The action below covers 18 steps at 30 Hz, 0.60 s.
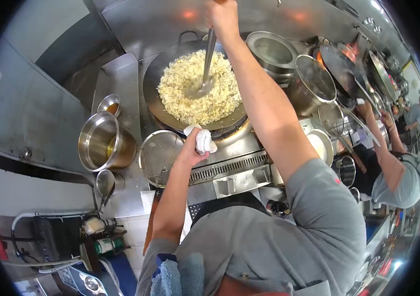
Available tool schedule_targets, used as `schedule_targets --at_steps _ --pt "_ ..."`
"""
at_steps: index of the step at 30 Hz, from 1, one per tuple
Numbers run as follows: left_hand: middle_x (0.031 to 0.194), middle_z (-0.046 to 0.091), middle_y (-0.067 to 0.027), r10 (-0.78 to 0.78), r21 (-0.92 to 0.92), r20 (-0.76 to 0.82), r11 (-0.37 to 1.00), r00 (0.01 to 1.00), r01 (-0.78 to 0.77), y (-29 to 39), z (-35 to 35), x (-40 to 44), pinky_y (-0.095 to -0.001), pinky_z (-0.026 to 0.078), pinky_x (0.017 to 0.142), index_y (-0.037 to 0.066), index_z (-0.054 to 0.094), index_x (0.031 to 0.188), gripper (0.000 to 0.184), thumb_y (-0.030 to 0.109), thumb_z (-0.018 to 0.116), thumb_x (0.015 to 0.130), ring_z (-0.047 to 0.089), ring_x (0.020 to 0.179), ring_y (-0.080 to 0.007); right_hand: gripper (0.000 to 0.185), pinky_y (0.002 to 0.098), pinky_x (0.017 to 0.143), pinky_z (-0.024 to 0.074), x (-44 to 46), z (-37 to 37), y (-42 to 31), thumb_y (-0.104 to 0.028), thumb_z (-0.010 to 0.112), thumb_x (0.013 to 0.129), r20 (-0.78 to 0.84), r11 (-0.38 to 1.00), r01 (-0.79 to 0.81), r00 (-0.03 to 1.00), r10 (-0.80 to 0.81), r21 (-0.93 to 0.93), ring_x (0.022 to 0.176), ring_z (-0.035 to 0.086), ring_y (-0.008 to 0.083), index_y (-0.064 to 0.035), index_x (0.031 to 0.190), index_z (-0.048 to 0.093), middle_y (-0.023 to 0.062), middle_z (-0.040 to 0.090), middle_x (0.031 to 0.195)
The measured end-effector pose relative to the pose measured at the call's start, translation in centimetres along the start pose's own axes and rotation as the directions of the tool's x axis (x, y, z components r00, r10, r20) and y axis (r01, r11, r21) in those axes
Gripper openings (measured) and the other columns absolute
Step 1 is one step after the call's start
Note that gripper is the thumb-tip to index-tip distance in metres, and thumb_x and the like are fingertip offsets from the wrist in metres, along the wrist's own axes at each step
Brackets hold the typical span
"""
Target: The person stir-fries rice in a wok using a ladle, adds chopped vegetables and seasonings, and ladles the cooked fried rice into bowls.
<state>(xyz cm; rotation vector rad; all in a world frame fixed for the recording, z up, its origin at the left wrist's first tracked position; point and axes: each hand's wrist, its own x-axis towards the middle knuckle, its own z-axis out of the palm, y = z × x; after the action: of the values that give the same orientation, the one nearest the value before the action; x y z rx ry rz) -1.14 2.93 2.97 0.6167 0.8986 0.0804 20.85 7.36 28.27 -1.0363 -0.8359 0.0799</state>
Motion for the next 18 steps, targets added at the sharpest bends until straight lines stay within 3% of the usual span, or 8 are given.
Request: schedule_targets --at_steps 2,4,7,11,13,14,15,18 --pt "0.075 0.058 0.0021 0.031 0.021 0.012 0.999 0.999 -0.031 0.4 0.0 -0.3 -0.0289 0.041 0.049 0.021 0.059 0.086 0.028 0.047 0.056 0.076 0.054 0.066 -0.0143 0.019 0.0239 0.035 0.0303 -1.1 -1.2 -2.9 -0.008 0.059 0.074 0.179 0.986 0.148 0.975 -0.133 -0.078 0.037 0.042 0.0087 -0.0048 0.057 0.050 -0.0008 0.043 0.045" --pt "0.075 0.058 0.0024 0.051 -0.004 -0.017 0.999 0.999 -0.051 0.3 0.0 -0.5 -0.0289 0.041 0.049 0.021 0.059 0.086 0.029 0.048 0.056 0.076 0.054 0.065 -0.0142 0.024 0.0224 0.034 0.0272 -5.7 -0.1 -4.2 -0.005 0.060 0.073 0.099 0.997 0.065 0.993 -0.068 0.034 0.034 0.038 0.0070 -0.0061 0.055 0.045 -0.0031 0.040 0.044" --pt "0.075 0.058 0.0029 0.020 -0.019 0.009 1.000 1.000 -0.020 -0.3 -0.5 0.2 -0.0296 0.041 0.049 0.021 0.059 0.085 0.030 0.050 0.057 0.075 0.053 0.065 -0.0138 0.025 0.0217 0.034 0.0256 -4.6 0.7 1.3 -0.004 0.060 0.074 0.051 0.992 0.107 0.993 -0.104 -0.065 0.035 0.037 0.0053 -0.0077 0.056 0.043 -0.0043 0.040 0.045" --pt "0.075 0.058 0.0040 0.013 0.028 0.053 1.000 0.999 -0.014 0.2 -0.6 -0.1 -0.0303 0.041 0.049 0.023 0.059 0.084 0.031 0.053 0.056 0.076 0.053 0.067 -0.0141 0.024 0.0231 0.037 0.0260 -7.3 -0.2 -6.4 -0.003 0.060 0.075 0.114 0.998 0.059 0.992 -0.056 -0.020 0.039 0.037 0.0058 -0.0078 0.058 0.044 -0.0028 0.043 0.050" --pt "0.073 0.058 0.0036 0.007 0.018 0.038 1.000 0.999 -0.008 0.1 -0.5 -0.2 -0.0308 0.042 0.050 0.023 0.060 0.082 0.033 0.054 0.054 0.076 0.054 0.068 -0.0146 0.026 0.0241 0.039 0.0297 -9.3 0.6 -0.5 -0.005 0.060 0.075 0.071 0.921 0.379 0.925 -0.373 -0.095 0.041 0.040 0.0076 -0.0082 0.055 0.044 -0.0024 0.043 0.049" --pt "0.073 0.058 0.0033 -0.021 0.066 0.057 0.998 0.998 0.017 0.0 -1.1 0.5 -0.0306 0.044 0.051 0.023 0.060 0.084 0.033 0.055 0.052 0.077 0.054 0.068 -0.0148 0.027 0.0254 0.041 0.0325 -9.0 0.6 0.4 -0.007 0.060 0.075 0.114 0.971 0.183 0.979 -0.166 -0.155 0.042 0.042 0.0089 -0.0071 0.053 0.045 -0.0019 0.045 0.050" --pt "0.076 0.059 0.0032 -0.022 0.070 0.057 0.997 0.998 0.018 -0.3 -1.1 0.7 -0.0308 0.043 0.052 0.024 0.059 0.084 0.033 0.055 0.052 0.077 0.055 0.070 -0.0148 0.021 0.0245 0.041 0.0320 -7.9 0.7 0.7 -0.009 0.063 0.075 0.199 0.967 0.144 0.975 -0.102 -0.212 0.043 0.043 0.0080 -0.0060 0.059 0.050 -0.0019 0.047 0.051" --pt "0.085 0.060 0.0014 -0.026 0.059 0.002 0.998 1.000 0.025 -0.1 -1.3 0.9 -0.0331 0.043 0.055 0.025 0.059 0.089 0.036 0.058 0.051 0.077 0.055 0.078 -0.0170 0.017 0.0230 0.039 0.0314 -7.7 0.2 -5.0 -0.012 0.068 0.074 0.082 0.984 0.078 0.994 -0.065 -0.159 0.042 0.043 0.0076 -0.0056 0.067 0.053 -0.0016 0.048 0.052"
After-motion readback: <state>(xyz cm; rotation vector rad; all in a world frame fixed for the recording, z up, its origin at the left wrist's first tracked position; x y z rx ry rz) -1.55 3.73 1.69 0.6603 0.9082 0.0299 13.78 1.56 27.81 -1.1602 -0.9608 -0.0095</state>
